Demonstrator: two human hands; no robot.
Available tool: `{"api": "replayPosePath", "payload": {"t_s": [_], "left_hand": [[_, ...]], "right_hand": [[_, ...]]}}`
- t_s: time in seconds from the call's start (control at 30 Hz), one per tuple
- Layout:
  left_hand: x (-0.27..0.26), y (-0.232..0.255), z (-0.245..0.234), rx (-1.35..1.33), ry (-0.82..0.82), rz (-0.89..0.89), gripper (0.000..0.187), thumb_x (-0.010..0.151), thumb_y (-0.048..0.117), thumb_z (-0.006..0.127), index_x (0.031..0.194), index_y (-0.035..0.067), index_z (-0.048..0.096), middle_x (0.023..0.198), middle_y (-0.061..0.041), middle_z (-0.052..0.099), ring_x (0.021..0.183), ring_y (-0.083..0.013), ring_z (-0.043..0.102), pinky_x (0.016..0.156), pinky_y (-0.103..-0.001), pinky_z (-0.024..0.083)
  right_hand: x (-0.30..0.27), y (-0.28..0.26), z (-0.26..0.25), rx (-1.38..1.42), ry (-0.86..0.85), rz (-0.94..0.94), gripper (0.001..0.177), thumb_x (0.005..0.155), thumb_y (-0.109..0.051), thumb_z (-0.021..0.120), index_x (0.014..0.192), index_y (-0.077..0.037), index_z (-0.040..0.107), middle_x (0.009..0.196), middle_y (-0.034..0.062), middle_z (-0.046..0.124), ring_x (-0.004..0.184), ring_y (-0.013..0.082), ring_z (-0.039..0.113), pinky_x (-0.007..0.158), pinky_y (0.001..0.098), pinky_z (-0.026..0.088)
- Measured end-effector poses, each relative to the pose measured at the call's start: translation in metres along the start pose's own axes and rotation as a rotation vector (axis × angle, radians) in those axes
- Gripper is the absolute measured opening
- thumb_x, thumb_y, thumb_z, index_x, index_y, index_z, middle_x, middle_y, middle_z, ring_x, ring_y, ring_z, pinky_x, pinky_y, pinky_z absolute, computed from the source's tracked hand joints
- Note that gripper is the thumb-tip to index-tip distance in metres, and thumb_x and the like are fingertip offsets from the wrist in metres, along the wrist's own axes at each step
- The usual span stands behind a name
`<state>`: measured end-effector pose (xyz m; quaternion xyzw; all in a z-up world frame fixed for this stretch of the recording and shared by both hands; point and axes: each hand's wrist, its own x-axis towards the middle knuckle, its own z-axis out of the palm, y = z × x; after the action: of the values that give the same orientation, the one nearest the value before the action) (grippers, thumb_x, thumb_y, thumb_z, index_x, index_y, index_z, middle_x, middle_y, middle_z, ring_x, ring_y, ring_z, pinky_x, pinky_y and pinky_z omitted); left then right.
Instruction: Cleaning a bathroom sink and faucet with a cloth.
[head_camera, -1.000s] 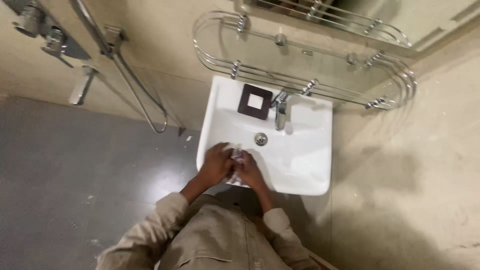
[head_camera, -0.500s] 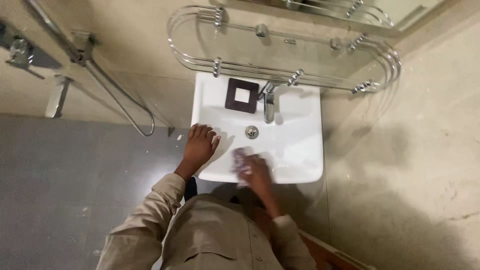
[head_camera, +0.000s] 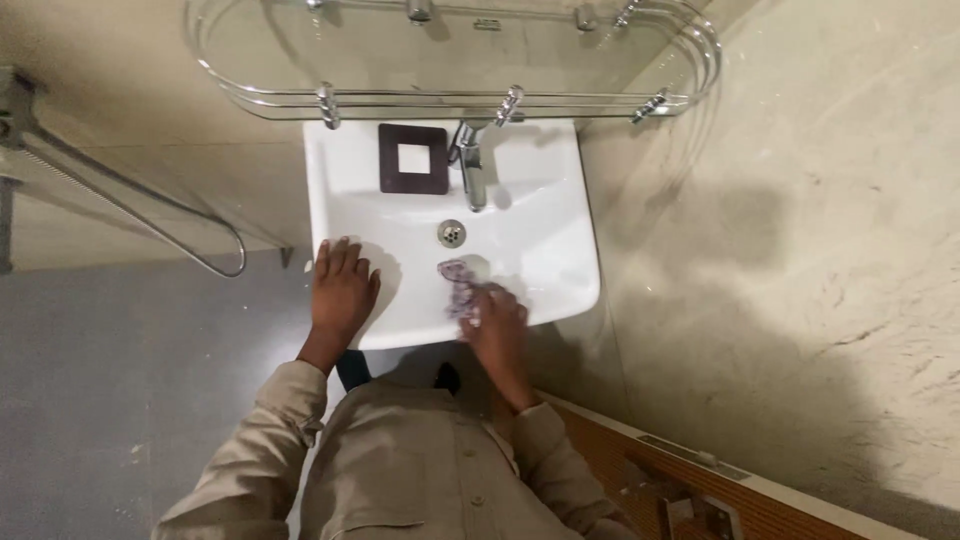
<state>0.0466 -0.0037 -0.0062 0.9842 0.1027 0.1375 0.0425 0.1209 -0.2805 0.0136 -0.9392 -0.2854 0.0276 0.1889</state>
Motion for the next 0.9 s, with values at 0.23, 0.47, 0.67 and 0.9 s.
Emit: {"api": "replayPosePath", "payload": {"t_s": [0.23, 0.47, 0.67, 0.9], "left_hand": [[0.000, 0.008, -0.010, 0.122, -0.057, -0.005, 0.033, 0.097, 0.035, 0.062, 0.106, 0.005, 0.072, 0.140, -0.014, 0.060, 0.146, -0.0281, 0.043, 0.129, -0.049, 0.018], [0.003, 0.011, -0.003, 0.091, -0.080, -0.056, 0.030, 0.098, 0.031, 0.058, 0.105, 0.005, 0.072, 0.140, -0.012, 0.061, 0.145, -0.0273, 0.043, 0.128, -0.049, 0.019], [0.006, 0.009, 0.003, 0.095, -0.044, -0.088, 0.023, 0.099, 0.022, 0.055, 0.103, 0.006, 0.072, 0.136, -0.011, 0.065, 0.141, -0.0263, 0.050, 0.127, -0.049, 0.023], [0.006, 0.007, 0.007, 0.080, -0.016, -0.078, 0.020, 0.097, 0.019, 0.056, 0.098, 0.007, 0.072, 0.133, -0.009, 0.067, 0.139, -0.0259, 0.052, 0.126, -0.049, 0.026]], "right_hand": [[0.042, 0.134, -0.030, -0.277, 0.372, 0.342, 0.060, 0.076, -0.030, 0.090, 0.125, -0.008, 0.062, 0.137, 0.0225, 0.055, 0.128, 0.0417, 0.050, 0.103, 0.0616, 0.038], [0.170, 0.171, -0.014, -0.267, 0.519, 0.227, 0.070, 0.079, -0.031, 0.091, 0.135, -0.007, 0.056, 0.135, 0.0207, 0.052, 0.124, 0.0412, 0.049, 0.100, 0.0587, 0.040], [0.321, 0.165, 0.011, -0.002, 0.607, 0.613, 0.070, 0.086, -0.041, 0.083, 0.139, -0.009, 0.053, 0.138, 0.0205, 0.053, 0.123, 0.0403, 0.052, 0.095, 0.0595, 0.048], [0.269, 0.117, 0.018, -0.317, 0.641, 0.074, 0.056, 0.084, -0.032, 0.082, 0.130, -0.008, 0.061, 0.139, 0.0244, 0.048, 0.124, 0.0471, 0.045, 0.098, 0.0608, 0.044]]}}
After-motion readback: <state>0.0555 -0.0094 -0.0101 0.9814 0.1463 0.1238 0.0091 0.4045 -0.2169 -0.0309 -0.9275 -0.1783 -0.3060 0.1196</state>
